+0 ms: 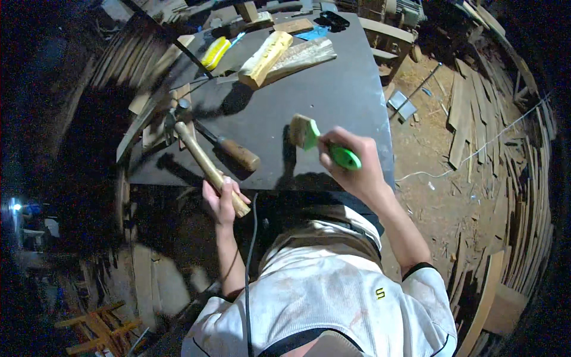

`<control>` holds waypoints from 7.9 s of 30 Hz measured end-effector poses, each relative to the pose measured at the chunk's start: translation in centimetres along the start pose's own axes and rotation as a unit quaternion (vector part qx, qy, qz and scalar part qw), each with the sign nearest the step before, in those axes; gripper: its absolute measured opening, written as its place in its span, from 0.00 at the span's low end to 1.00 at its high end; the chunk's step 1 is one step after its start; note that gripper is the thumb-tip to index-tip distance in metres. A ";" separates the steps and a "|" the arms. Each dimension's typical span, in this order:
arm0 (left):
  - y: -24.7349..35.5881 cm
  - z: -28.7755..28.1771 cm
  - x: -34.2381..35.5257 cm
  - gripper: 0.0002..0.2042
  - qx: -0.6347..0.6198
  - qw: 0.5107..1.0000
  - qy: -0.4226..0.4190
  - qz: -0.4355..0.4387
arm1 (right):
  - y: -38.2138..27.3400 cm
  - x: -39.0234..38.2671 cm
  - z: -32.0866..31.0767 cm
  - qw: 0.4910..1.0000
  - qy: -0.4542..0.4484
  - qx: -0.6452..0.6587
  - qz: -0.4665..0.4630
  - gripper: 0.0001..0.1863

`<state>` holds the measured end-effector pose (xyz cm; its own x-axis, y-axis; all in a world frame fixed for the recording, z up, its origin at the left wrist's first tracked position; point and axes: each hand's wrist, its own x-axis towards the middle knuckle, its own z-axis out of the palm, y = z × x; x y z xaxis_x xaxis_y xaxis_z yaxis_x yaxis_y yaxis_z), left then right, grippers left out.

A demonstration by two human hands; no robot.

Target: The person uses a chisel and hammer to carve a piece of wood on a workbench. They repeatedly strike the chisel to remove material, then switch to a brush to sweep away wood shavings from the work surface. The person handles the wood and tools directly, focusing on shaping the block.

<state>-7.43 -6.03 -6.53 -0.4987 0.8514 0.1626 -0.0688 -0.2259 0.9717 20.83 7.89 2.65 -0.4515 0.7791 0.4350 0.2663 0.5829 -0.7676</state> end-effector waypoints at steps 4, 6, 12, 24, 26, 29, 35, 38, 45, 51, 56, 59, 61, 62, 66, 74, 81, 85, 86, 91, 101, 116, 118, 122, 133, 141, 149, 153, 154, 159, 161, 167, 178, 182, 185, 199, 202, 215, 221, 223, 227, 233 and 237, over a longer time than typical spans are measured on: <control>-0.3 -0.1 0.0 0.15 -0.016 1.000 0.003 0.017 | -0.1 4.6 2.2 0.975 0.039 -0.217 0.021 0.15; -1.2 -0.7 0.5 0.13 0.035 0.995 -0.006 0.089 | -1.1 4.9 3.3 0.997 0.009 -0.042 -0.065 0.15; -0.8 -0.2 0.0 0.14 -0.013 0.999 0.016 0.028 | 2.1 6.0 -0.6 0.999 -0.009 -0.032 0.005 0.13; -1.8 -1.0 0.6 0.14 0.126 0.979 0.055 0.152 | -1.8 9.2 9.8 0.987 -0.053 0.132 -0.077 0.12; 0.1 -0.4 0.5 0.13 0.082 0.995 0.026 0.041 | 0.3 10.4 11.5 0.987 -0.015 0.099 -0.127 0.13; -0.9 -0.7 0.0 0.13 -0.016 1.000 0.001 0.019 | 4.2 10.4 7.6 0.989 -0.036 0.140 0.000 0.12; -1.3 0.2 -0.7 0.14 -0.042 0.999 0.017 0.018 | 8.4 7.8 -6.8 0.944 0.176 -0.268 0.079 0.11; -1.2 0.3 -0.1 0.15 -0.015 0.999 0.007 0.039 | 9.4 7.2 -3.0 0.992 0.122 -0.028 -0.004 0.15; 0.0 0.0 0.0 0.14 -0.008 1.000 0.004 0.026 | 4.9 10.6 6.0 0.974 -0.027 0.196 0.108 0.14; -1.8 -0.1 0.0 0.13 -0.031 0.999 0.009 0.036 | 12.9 8.7 -6.2 0.960 0.246 -0.134 0.014 0.11; -1.5 0.3 -0.4 0.13 -0.026 0.999 0.022 0.035 | 4.7 5.0 -2.2 0.985 0.101 0.113 0.083 0.09; -1.4 -0.7 0.1 0.13 0.015 0.998 0.007 0.060 | 1.0 3.4 4.0 0.983 -0.032 0.181 0.017 0.08; -1.7 -1.5 0.3 0.13 0.040 0.996 0.001 0.076 | -0.7 3.9 4.5 0.991 -0.096 0.067 -0.062 0.10; -0.4 -0.1 0.2 0.13 -0.012 0.999 0.008 0.043 | 0.2 3.5 4.3 0.988 -0.106 0.115 0.021 0.10; -0.4 0.2 -0.4 0.14 -0.050 0.998 0.018 0.019 | 5.2 3.2 -4.3 0.980 0.044 0.098 0.169 0.12; -0.6 0.3 -0.2 0.13 -0.050 0.999 0.007 0.011 | 0.8 -1.8 2.7 1.000 0.000 0.025 0.017 0.07; 0.0 0.1 -0.3 0.14 -0.058 0.998 0.005 -0.006 | 5.0 -1.6 -4.4 0.972 0.153 0.083 0.160 0.12; -0.5 -0.1 -0.3 0.14 -0.049 0.999 0.003 -0.004 | 5.1 -3.7 -8.4 0.960 0.259 -0.059 0.090 0.11; -1.1 -0.2 -0.2 0.14 -0.052 0.999 0.003 0.002 | 4.2 -4.4 -7.6 0.970 0.226 0.024 0.091 0.11; -0.7 -0.1 -0.2 0.14 -0.056 0.998 -0.006 0.000 | 7.9 -7.2 -7.5 0.977 0.177 0.057 0.103 0.11; -0.2 0.0 0.0 0.13 -0.022 1.000 -0.002 0.000 | 17.3 9.2 -11.5 0.986 0.126 0.078 0.077 0.10; -1.3 -0.7 0.4 0.14 -0.023 1.000 -0.009 0.019 | 17.3 15.5 -10.8 0.980 0.096 0.135 0.108 0.09; -1.4 -0.8 -0.3 0.14 -0.023 1.000 0.005 0.008 | 17.0 15.4 -10.3 0.974 0.221 -0.048 0.031 0.08; -1.2 -0.7 0.0 0.13 -0.030 0.999 -0.007 0.012 | 17.4 16.7 -9.9 0.977 0.168 0.105 0.082 0.09; -0.9 -1.3 -1.3 0.12 -0.021 0.999 0.032 -0.005 | 18.6 20.0 -6.5 0.928 0.323 -0.186 -0.013 0.12; -1.0 -1.1 -0.9 0.17 -0.021 1.000 0.012 0.012 | 26.4 24.7 -9.6 0.898 0.406 -0.165 0.044 0.18; -2.0 -0.8 1.1 0.15 -0.025 0.998 -0.045 0.040 | 30.3 23.4 -16.4 0.919 0.374 -0.050 0.110 0.14; -0.6 -1.1 -1.4 0.18 0.008 1.000 0.017 0.002 | 22.5 20.6 -8.8 0.950 0.300 -0.050 0.068 0.10; -0.7 -0.9 -1.0 0.18 0.008 1.000 0.007 0.011 | 21.1 18.9 -9.3 0.960 0.278 -0.006 0.025 0.11; -1.8 -0.9 -1.1 0.17 -0.022 1.000 0.015 0.005 | 15.5 10.4 -8.9 0.983 0.093 0.152 0.046 0.11; -1.6 -0.4 -1.1 0.15 -0.015 1.000 0.019 0.017 | 14.5 7.2 -10.1 0.963 0.266 -0.024 -0.008 0.09; 1.5 1.7 -3.1 0.15 0.000 1.000 -0.009 -0.018 | 11.3 -2.4 -9.2 0.982 0.115 0.091 0.122 0.10; 5.3 5.6 -1.2 0.16 0.085 0.941 -0.277 -0.173 | 7.5 -7.4 -6.2 0.916 0.344 0.123 0.165 0.10; 4.1 7.1 -0.9 0.16 0.098 0.924 -0.334 -0.158 | 6.7 -7.3 -6.5 0.944 0.270 0.090 0.168 0.12; 5.6 7.8 -0.8 0.16 0.122 0.908 -0.352 -0.190 | 6.9 -6.7 -5.8 0.964 0.237 0.043 0.109 0.13; 5.8 1.4 -0.9 0.18 0.004 0.993 -0.113 -0.036 | 4.7 -6.3 -2.3 0.986 0.144 -0.023 0.079 0.14; 6.0 -1.3 0.6 0.16 0.039 0.998 -0.034 -0.043 | 4.6 -6.1 -2.4 0.987 0.142 -0.042 0.069 0.14; 5.8 -6.2 6.9 0.13 0.118 0.985 -0.032 -0.118 | 4.1 -6.0 -2.4 0.984 0.147 -0.021 0.096 0.13; 5.6 -5.7 7.1 0.11 0.161 0.981 0.012 -0.112 | 4.6 -6.3 -2.4 0.984 0.149 -0.028 0.090 0.13; 5.3 -6.1 7.3 0.11 0.182 0.979 0.032 -0.091 | 4.5 -6.3 -2.4 0.984 0.144 -0.010 0.108 0.13; 5.6 -8.0 8.0 0.11 0.282 0.954 0.070 -0.074 | 5.1 -6.3 -2.4 0.985 0.146 -0.024 0.090 0.14; 8.1 -8.6 7.7 0.18 0.570 0.808 0.147 0.010 | 5.2 -6.0 -2.4 0.985 0.122 -0.119 0.038 0.18; 8.2 -3.9 6.7 0.15 0.639 0.726 0.161 0.197 | 3.4 -5.5 -2.6 0.979 0.064 -0.191 0.035 0.28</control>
<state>-14.74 -4.05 1.84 -0.4516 0.6389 0.6228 0.8896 0.3759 0.2595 26.40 6.17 -1.16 -0.3167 0.8285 0.4617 0.6036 0.5516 -0.5757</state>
